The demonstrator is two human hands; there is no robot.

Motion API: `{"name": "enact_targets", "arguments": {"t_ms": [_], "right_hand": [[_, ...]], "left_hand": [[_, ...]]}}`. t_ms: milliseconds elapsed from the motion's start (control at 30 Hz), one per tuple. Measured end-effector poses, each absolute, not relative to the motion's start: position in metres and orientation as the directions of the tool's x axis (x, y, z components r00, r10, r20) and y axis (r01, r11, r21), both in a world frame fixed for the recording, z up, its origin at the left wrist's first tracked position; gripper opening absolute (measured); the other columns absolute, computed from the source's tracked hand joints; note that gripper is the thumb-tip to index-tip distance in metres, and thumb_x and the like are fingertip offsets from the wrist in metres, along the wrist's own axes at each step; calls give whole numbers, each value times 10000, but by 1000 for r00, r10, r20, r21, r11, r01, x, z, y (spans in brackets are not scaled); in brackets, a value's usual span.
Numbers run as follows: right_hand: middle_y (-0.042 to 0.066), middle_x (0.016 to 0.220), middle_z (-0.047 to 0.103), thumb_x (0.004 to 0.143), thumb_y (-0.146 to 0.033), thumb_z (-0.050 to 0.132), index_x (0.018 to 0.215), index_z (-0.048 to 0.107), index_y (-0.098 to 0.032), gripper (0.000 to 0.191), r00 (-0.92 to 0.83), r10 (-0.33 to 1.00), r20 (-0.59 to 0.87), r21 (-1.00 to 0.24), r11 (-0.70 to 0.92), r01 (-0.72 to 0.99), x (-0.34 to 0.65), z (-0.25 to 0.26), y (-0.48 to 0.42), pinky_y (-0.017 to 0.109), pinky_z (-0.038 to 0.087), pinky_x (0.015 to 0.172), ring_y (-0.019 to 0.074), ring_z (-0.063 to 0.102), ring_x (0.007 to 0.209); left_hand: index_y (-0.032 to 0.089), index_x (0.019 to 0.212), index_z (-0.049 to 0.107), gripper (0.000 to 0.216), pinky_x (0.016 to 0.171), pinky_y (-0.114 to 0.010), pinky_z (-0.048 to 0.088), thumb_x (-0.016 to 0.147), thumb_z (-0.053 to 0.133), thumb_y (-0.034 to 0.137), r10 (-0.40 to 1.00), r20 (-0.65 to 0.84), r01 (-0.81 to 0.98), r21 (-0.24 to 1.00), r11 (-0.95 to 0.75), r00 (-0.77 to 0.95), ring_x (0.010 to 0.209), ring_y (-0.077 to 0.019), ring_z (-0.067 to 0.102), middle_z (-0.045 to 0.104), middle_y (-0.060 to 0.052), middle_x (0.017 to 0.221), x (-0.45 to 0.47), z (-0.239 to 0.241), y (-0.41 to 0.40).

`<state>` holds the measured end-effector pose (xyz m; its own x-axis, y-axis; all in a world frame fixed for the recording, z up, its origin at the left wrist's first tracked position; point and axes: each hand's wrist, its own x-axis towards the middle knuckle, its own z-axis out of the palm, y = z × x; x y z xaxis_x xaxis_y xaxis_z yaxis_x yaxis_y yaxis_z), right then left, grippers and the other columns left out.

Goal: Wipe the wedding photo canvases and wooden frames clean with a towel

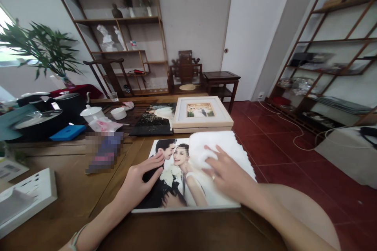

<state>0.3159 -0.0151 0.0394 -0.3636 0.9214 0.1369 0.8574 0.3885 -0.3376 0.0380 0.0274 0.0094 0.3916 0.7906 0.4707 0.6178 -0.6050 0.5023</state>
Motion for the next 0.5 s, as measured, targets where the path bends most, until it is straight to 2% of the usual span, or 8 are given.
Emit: {"name": "enact_targets", "arguments": {"t_ms": [67, 100, 200, 267, 400, 467, 500], "right_hand": [[75, 1467, 371, 845, -156, 449, 897, 647, -202, 209, -427, 900, 89, -335, 431, 838, 307, 42, -41, 521, 386, 1006, 341, 188, 1380], [59, 1467, 369, 826, -145, 474, 887, 665, -210, 210, -482, 874, 60, -345, 471, 812, 301, 45, -53, 527, 357, 1036, 333, 200, 1377], [49, 1383, 485, 776, -109, 536, 845, 703, -221, 213, -658, 753, 8, -416, 601, 682, 285, 59, -79, 459, 295, 1102, 280, 347, 1327], [45, 1358, 513, 767, -96, 546, 846, 707, -221, 218, -699, 715, -7, -444, 624, 643, 280, 67, -83, 405, 287, 1113, 248, 386, 1308], [69, 1410, 456, 822, -151, 509, 912, 672, -205, 194, -610, 792, -21, -422, 546, 724, 289, 68, -57, 433, 353, 1061, 279, 329, 1337], [103, 1360, 509, 875, -207, 455, 939, 649, -195, 204, -539, 842, 16, -397, 500, 770, 300, 59, -31, 463, 407, 999, 311, 322, 1338], [116, 1268, 581, 902, -241, 427, 953, 641, -196, 225, -511, 858, 51, -386, 489, 782, 305, 54, -18, 473, 427, 965, 323, 337, 1329]], "left_hand": [[140, 1015, 722, 261, 980, -400, 482, 843, 545, 224, 791, 471, 619, 502, -605, 391, 1129, -246, 600, 686, -101, 1123, 39, 10, 27], [139, 1017, 721, 263, 982, -401, 480, 844, 541, 222, 791, 470, 619, 501, -604, 391, 1130, -245, 599, 686, -101, 1123, 39, 10, 27], [146, 1030, 716, 269, 986, -397, 476, 848, 530, 215, 797, 460, 624, 503, -598, 392, 1140, -239, 593, 681, -96, 1135, 39, 12, 26], [154, 1037, 714, 271, 990, -394, 472, 851, 528, 217, 801, 450, 626, 505, -593, 396, 1147, -235, 588, 675, -92, 1146, 39, 12, 26], [156, 1033, 715, 268, 1002, -390, 461, 851, 534, 231, 808, 429, 624, 517, -586, 403, 1156, -232, 580, 670, -95, 1157, 37, 12, 26], [158, 1045, 710, 272, 1014, -392, 450, 854, 533, 238, 813, 422, 622, 527, -579, 400, 1170, -230, 569, 664, -97, 1169, 37, 11, 27], [159, 1051, 707, 275, 1020, -395, 444, 856, 532, 240, 815, 420, 620, 532, -577, 399, 1178, -229, 563, 661, -98, 1175, 36, 11, 27]]}}
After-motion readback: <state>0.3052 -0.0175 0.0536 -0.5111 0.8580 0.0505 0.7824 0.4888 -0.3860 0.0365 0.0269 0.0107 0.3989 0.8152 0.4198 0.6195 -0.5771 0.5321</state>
